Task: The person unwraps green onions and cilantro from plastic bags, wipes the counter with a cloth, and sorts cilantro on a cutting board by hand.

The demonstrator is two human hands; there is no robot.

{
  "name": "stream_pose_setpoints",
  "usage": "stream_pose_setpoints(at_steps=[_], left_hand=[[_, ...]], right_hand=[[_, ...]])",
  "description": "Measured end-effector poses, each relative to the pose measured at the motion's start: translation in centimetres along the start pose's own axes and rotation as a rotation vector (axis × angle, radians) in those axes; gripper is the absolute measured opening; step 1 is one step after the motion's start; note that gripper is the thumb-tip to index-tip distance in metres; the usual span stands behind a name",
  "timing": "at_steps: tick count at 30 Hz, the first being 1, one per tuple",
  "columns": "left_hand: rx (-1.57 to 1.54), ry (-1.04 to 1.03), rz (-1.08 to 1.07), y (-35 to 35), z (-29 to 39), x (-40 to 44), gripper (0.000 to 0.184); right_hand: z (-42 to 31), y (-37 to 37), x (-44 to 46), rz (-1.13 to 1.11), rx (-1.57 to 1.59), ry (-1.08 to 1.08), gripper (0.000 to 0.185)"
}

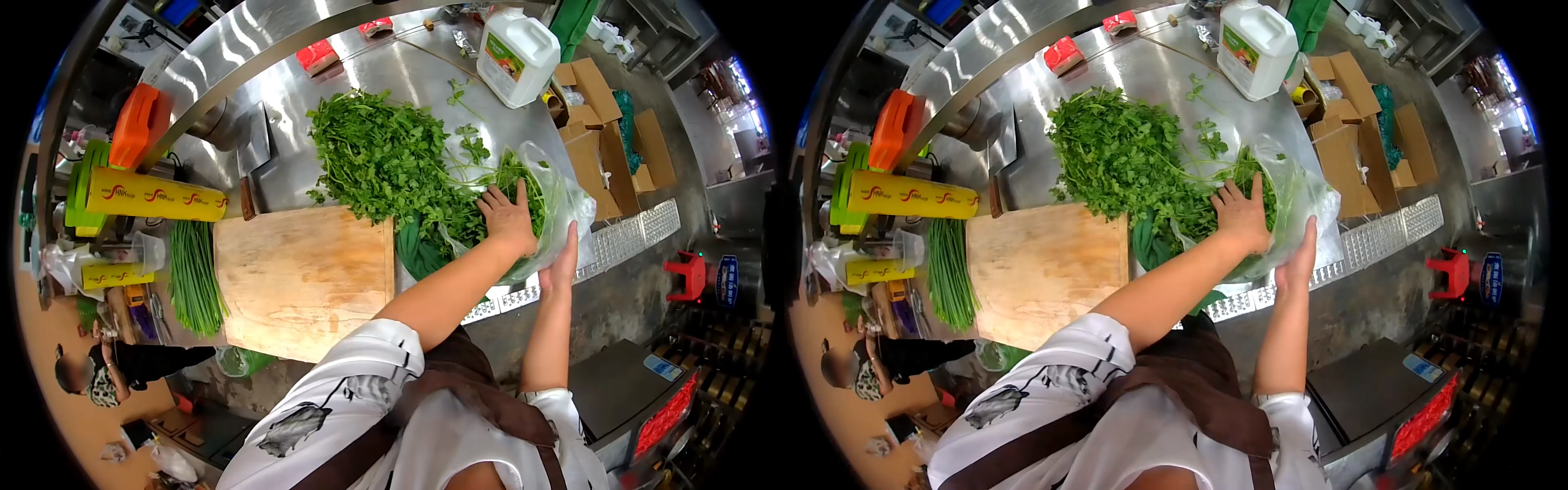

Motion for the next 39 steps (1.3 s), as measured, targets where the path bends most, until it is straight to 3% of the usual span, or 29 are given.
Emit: stream_pose_setpoints(at_steps=[7, 14, 17, 20, 26, 28, 33, 34, 35, 37, 39], left_hand=[[-0.039, -0.091, -0.145, -0.5, 0.9, 2.1, 0.111], [-0.109, -0.076, -0.041, 0.4, -0.7, 2.3, 0.101], [-0.281, -0.048, -0.069, 0.7, -1.8, 2.5, 0.092], [-0.366, 0.040, -0.028, 1.9, -3.1, 2.3, 0.084], [-0.595, 0.033, -0.002, 3.6, -5.2, 1.0, 0.073], [-0.928, -0.242, 0.143, 4.0, -6.4, 0.6, 0.073], [-1.124, -0.432, 0.274, 4.2, -9.7, -0.2, 0.070], [-1.227, -0.317, 0.125, 5.9, -9.5, -1.7, 0.069], [-1.360, -0.332, 0.118, 5.6, -9.9, -1.5, 0.069], [-1.307, -0.182, 0.152, 6.8, -10.4, -2.5, 0.065], [-1.287, -0.254, 0.400, 7.9, -12.1, -2.2, 0.059]], right_hand=[[1.0, 0.1, 0.6, -0.042, 0.047, -0.102, 0.057], [2.6, 0.1, 1.7, -0.101, 0.229, -0.173, 0.054], [2.8, 3.0, 3.5, 0.010, 0.232, -0.196, 0.053], [1.4, 4.0, 4.2, -0.094, 0.483, -0.147, 0.049], [-2.1, 1.3, 3.5, 0.021, 0.457, -0.024, 0.052], [-3.3, 3.1, 5.2, 0.131, 0.485, -0.022, 0.051], [-3.8, 2.0, 6.7, 0.173, 0.371, -0.042, 0.050], [-3.7, 2.1, 7.3, 0.171, 0.345, -0.035, 0.049], [-3.9, 2.2, 7.8, 0.164, 0.322, -0.026, 0.047], [-4.2, 1.8, 8.1, 0.229, 0.343, 0.021, 0.045], [-4.4, 2.2, 8.2, 0.284, 0.367, 0.057, 0.043]])
Point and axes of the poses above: each hand's wrist, its own x-axis towards the middle knuckle, its own y-axis out of the back of the hand, z = x × y, the point moved 4 cm from there along x, towards the middle knuckle, and after that the axes turned 7 degrees about x, right-handed, at the moved point
